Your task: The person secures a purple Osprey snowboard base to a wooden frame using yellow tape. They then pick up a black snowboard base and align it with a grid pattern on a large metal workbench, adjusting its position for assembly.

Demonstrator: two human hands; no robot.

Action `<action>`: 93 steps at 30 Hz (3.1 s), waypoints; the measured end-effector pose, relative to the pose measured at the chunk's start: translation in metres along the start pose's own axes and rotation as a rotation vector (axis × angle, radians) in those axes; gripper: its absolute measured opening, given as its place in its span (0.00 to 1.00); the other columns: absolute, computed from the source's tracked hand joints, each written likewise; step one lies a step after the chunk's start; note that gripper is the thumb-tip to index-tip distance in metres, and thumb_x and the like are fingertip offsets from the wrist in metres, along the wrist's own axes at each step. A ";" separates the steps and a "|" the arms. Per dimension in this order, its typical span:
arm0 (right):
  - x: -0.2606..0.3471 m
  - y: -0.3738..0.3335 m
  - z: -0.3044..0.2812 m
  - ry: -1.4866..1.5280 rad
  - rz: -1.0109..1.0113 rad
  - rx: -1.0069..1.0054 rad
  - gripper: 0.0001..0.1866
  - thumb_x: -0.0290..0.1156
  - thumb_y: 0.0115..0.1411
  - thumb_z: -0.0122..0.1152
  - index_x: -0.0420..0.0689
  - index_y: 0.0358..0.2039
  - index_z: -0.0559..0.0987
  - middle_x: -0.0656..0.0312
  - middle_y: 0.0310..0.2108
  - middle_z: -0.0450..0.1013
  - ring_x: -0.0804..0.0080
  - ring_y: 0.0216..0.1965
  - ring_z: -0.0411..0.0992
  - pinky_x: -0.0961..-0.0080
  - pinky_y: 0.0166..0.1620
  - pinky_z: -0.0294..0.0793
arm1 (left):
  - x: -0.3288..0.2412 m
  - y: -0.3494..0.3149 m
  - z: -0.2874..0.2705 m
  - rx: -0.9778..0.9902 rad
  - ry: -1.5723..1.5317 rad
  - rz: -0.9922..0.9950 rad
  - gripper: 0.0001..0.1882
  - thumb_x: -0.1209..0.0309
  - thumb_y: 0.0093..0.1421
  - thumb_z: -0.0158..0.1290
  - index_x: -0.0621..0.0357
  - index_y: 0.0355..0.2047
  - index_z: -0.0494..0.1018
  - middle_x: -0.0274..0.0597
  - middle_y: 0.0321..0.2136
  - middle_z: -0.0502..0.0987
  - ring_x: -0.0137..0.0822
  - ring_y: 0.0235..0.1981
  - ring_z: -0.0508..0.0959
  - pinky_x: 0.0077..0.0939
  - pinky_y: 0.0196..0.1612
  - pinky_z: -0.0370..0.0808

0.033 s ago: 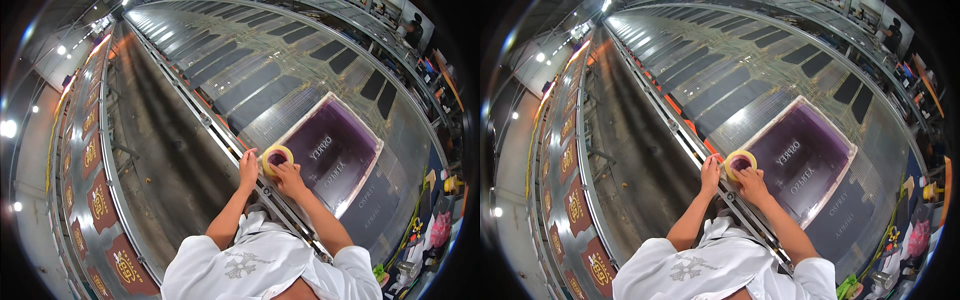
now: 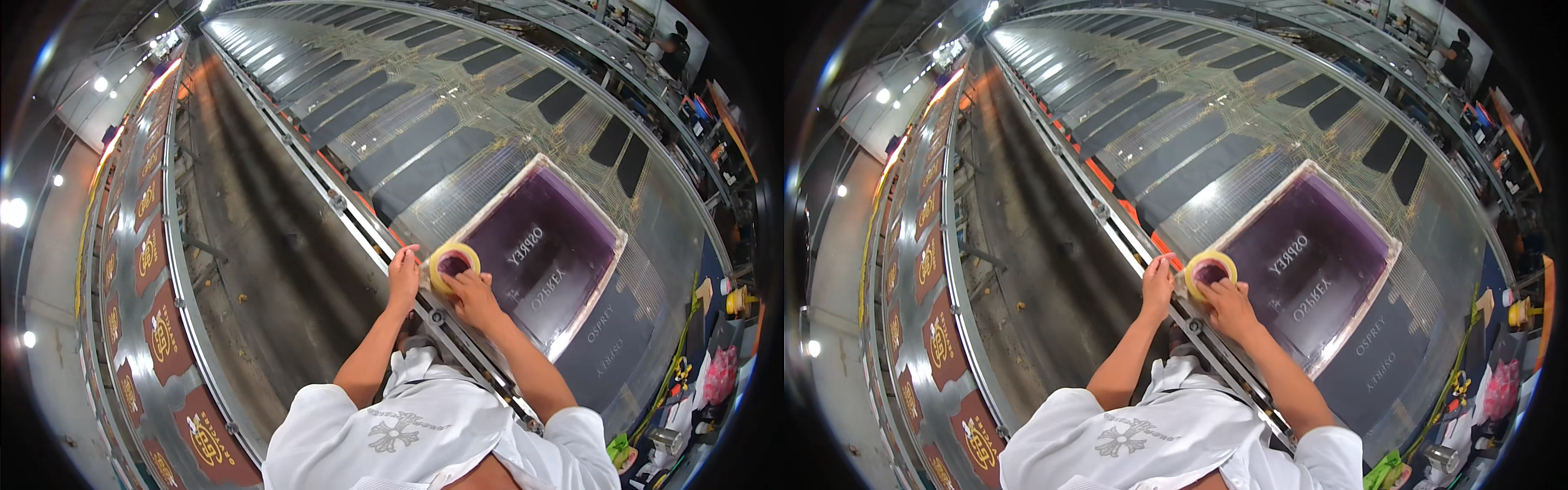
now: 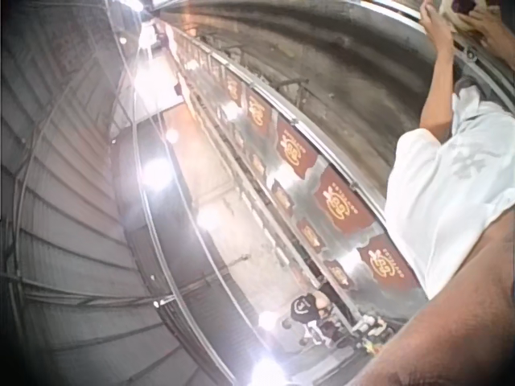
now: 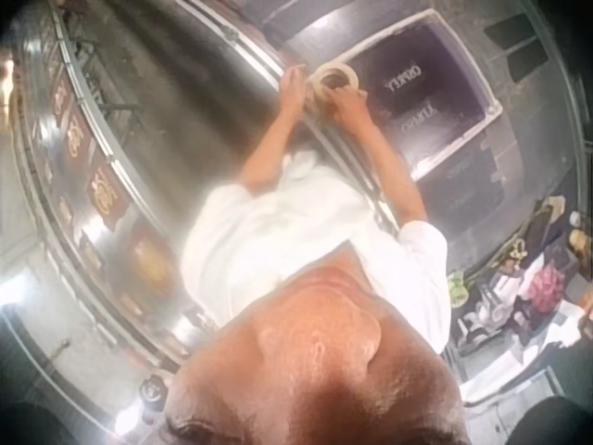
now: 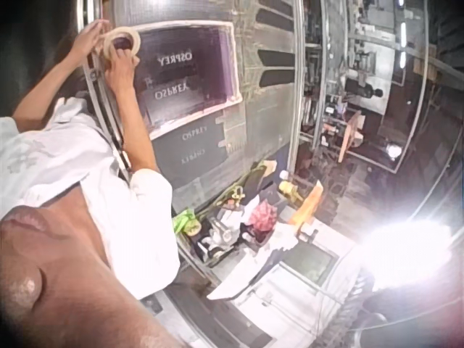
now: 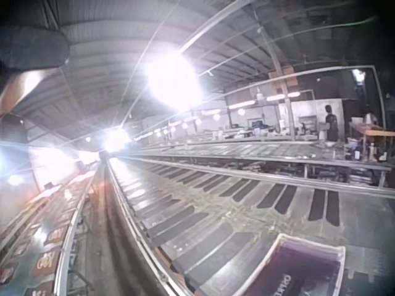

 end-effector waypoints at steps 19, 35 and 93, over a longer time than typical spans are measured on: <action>-0.043 0.002 -0.002 -0.483 0.761 -0.533 0.21 0.31 0.59 0.66 0.42 0.53 0.79 0.55 0.39 0.75 0.53 0.45 0.71 0.57 0.52 0.62 | -0.005 0.296 0.066 0.874 1.386 1.137 0.47 0.36 0.70 0.32 0.66 0.73 0.50 0.52 0.74 0.50 0.49 0.76 0.46 0.53 0.76 0.38; -0.047 -0.008 0.008 -0.599 0.671 -0.414 0.22 0.28 0.63 0.63 0.35 0.56 0.76 0.47 0.44 0.75 0.48 0.47 0.69 0.52 0.54 0.61 | 0.015 0.375 0.179 0.794 1.393 0.927 0.44 0.36 0.71 0.24 0.55 0.75 0.47 0.41 0.77 0.44 0.47 0.77 0.39 0.57 0.75 0.29; 0.145 -0.406 0.003 0.714 0.754 -2.564 0.13 0.36 0.70 0.56 0.42 0.49 0.77 0.57 0.36 0.79 0.67 0.36 0.78 0.73 0.41 0.81 | 0.022 0.103 0.051 0.796 0.832 -0.306 0.27 0.40 0.67 0.52 0.53 0.34 0.68 0.23 0.14 0.56 0.24 0.11 0.57 0.27 0.14 0.51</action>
Point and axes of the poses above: each hand's wrist, its own y-axis towards the middle knuckle, its own z-axis out of the palm, x = y × z, the point moved 4 cm from there along y, towards the middle knuckle
